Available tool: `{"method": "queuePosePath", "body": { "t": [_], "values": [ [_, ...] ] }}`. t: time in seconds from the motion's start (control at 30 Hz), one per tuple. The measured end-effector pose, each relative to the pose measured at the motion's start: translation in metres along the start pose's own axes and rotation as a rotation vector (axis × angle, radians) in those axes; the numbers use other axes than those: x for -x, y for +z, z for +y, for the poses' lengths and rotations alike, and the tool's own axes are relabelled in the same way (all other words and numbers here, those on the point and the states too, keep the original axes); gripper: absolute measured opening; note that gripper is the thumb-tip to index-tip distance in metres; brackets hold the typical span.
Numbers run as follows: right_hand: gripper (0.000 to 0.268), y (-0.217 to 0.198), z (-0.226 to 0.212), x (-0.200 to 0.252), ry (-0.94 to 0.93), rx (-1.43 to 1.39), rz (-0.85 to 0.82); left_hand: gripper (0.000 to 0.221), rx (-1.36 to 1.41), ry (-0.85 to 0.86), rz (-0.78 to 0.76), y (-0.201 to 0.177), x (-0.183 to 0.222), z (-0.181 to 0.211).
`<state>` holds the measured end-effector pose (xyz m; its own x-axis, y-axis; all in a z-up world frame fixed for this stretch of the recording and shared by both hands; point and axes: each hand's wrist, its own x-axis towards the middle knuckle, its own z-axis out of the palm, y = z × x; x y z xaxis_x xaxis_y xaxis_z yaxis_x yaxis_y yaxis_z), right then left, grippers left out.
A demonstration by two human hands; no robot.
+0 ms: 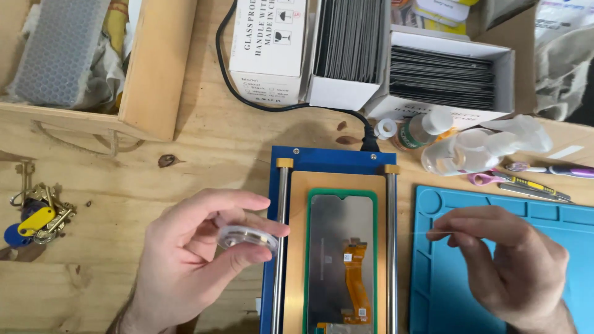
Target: Separating the glass from a smartphone display using a wire separator machine
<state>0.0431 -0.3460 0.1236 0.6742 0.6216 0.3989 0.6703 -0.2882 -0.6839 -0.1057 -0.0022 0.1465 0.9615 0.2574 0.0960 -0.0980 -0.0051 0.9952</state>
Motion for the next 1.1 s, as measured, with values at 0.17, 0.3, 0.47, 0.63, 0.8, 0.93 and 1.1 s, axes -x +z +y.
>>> {"method": "queuePosePath", "body": {
  "t": [0.17,0.3,0.47,0.63,0.8,0.93,1.1],
  "values": [
    [0.018,0.011,0.043,0.009,0.105,-0.028,0.074,0.023,0.022,-0.062,0.085,-0.016,-0.013,-0.018],
    [0.013,0.019,0.064,0.019,0.176,-0.017,0.030,0.015,-0.092,-0.179,-0.028,-0.028,-0.017,-0.025],
    [0.018,0.017,0.052,0.026,0.362,-0.236,0.074,0.022,-0.204,-0.434,-0.213,-0.047,-0.024,-0.033],
    [0.022,0.020,0.017,0.018,0.684,-0.280,0.299,0.026,-0.220,-0.396,-0.352,-0.050,-0.036,-0.033],
    [0.019,-0.003,0.030,0.013,0.587,-0.121,0.009,0.011,-0.248,-0.295,-0.290,-0.044,-0.034,-0.038],
    [0.022,-0.016,0.041,0.015,0.420,-0.015,-0.147,0.010,-0.480,-0.210,-0.084,-0.036,-0.025,-0.038],
    [0.031,-0.017,0.033,0.005,0.756,0.131,-0.125,0.006,-0.410,-0.203,-0.203,-0.034,-0.038,-0.031]
  ]
}}
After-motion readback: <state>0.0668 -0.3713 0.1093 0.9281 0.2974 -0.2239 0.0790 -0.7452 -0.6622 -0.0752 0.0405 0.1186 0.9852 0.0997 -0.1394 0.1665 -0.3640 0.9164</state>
